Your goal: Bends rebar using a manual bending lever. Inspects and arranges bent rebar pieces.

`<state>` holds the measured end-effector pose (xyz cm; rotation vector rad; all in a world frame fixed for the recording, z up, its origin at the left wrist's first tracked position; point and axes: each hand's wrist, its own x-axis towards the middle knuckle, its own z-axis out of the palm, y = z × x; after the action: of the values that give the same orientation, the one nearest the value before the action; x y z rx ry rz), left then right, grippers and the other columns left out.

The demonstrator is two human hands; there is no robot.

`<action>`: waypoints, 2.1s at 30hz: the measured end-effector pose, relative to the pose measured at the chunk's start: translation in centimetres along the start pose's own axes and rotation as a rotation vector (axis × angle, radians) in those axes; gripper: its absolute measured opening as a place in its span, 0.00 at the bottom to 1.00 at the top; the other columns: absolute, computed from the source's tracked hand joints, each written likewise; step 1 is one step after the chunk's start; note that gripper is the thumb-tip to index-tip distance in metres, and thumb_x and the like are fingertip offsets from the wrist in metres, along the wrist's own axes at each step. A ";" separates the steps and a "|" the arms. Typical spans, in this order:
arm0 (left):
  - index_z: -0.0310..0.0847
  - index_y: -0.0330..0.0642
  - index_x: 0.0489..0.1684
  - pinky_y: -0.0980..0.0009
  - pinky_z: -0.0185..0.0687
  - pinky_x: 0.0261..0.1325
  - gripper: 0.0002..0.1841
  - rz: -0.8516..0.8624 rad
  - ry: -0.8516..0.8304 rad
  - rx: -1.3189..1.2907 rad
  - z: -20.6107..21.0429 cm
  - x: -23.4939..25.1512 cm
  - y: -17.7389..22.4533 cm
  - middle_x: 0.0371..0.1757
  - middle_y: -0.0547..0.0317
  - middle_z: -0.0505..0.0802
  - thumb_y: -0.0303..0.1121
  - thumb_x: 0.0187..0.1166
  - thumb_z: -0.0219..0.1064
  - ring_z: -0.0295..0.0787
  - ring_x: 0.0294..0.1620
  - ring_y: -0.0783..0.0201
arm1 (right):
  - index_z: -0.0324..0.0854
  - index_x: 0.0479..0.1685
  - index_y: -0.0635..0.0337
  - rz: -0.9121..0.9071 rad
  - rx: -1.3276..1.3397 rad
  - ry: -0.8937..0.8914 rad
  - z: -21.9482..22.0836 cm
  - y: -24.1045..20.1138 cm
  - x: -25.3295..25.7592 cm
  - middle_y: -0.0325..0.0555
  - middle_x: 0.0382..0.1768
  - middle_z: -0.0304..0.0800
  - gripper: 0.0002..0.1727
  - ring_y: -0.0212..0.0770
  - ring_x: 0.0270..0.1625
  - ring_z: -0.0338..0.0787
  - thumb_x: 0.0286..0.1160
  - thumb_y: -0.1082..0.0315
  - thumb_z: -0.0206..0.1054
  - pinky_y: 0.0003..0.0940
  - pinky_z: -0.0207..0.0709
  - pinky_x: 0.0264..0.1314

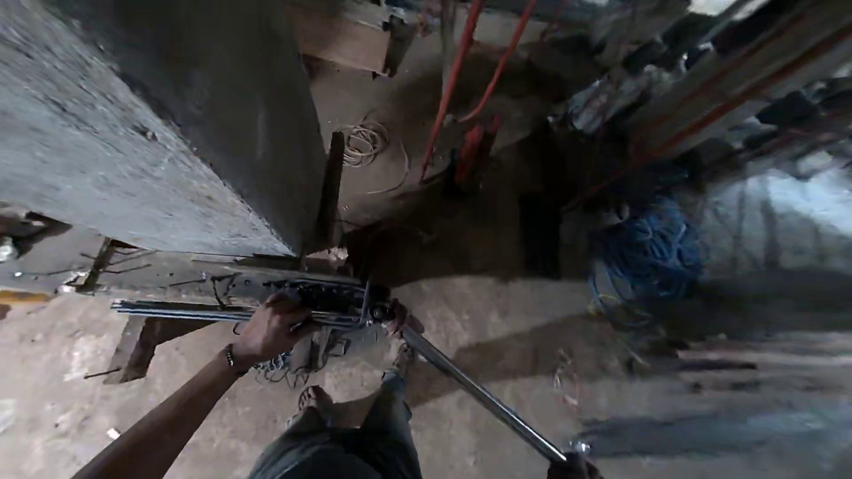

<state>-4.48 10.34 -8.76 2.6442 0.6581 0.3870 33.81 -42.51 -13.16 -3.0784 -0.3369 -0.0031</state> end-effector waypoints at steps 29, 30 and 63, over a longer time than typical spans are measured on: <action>0.86 0.40 0.36 0.74 0.67 0.21 0.18 -1.066 0.517 -0.808 6.2 0.0 13.2 0.18 0.69 0.77 0.40 0.90 0.56 0.67 0.15 0.73 | 0.85 0.49 0.67 -0.682 0.932 -0.848 -7.2 -38.4 -6.5 0.47 0.32 0.90 0.12 0.36 0.31 0.90 0.85 0.65 0.66 0.33 0.88 0.39; 0.86 0.39 0.37 0.73 0.67 0.21 0.18 -1.099 0.506 -0.858 6.4 0.0 12.7 0.18 0.68 0.76 0.41 0.91 0.55 0.67 0.15 0.72 | 0.85 0.50 0.66 -0.686 0.914 -0.825 -6.8 -38.5 -6.6 0.48 0.34 0.91 0.12 0.37 0.34 0.91 0.83 0.64 0.68 0.34 0.88 0.42; 0.85 0.41 0.36 0.65 0.75 0.31 0.21 -1.182 0.340 -0.368 6.1 1.1 13.8 0.22 0.62 0.81 0.48 0.89 0.56 0.77 0.23 0.68 | 0.75 0.81 0.60 -1.310 -0.153 -0.191 -4.0 -49.2 48.7 0.70 0.81 0.72 0.30 0.74 0.85 0.68 0.79 0.62 0.69 0.76 0.61 0.82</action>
<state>3.91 -2.17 -8.08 1.4739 1.8457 0.4999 70.75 15.80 -6.64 -2.3473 -2.2637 0.2157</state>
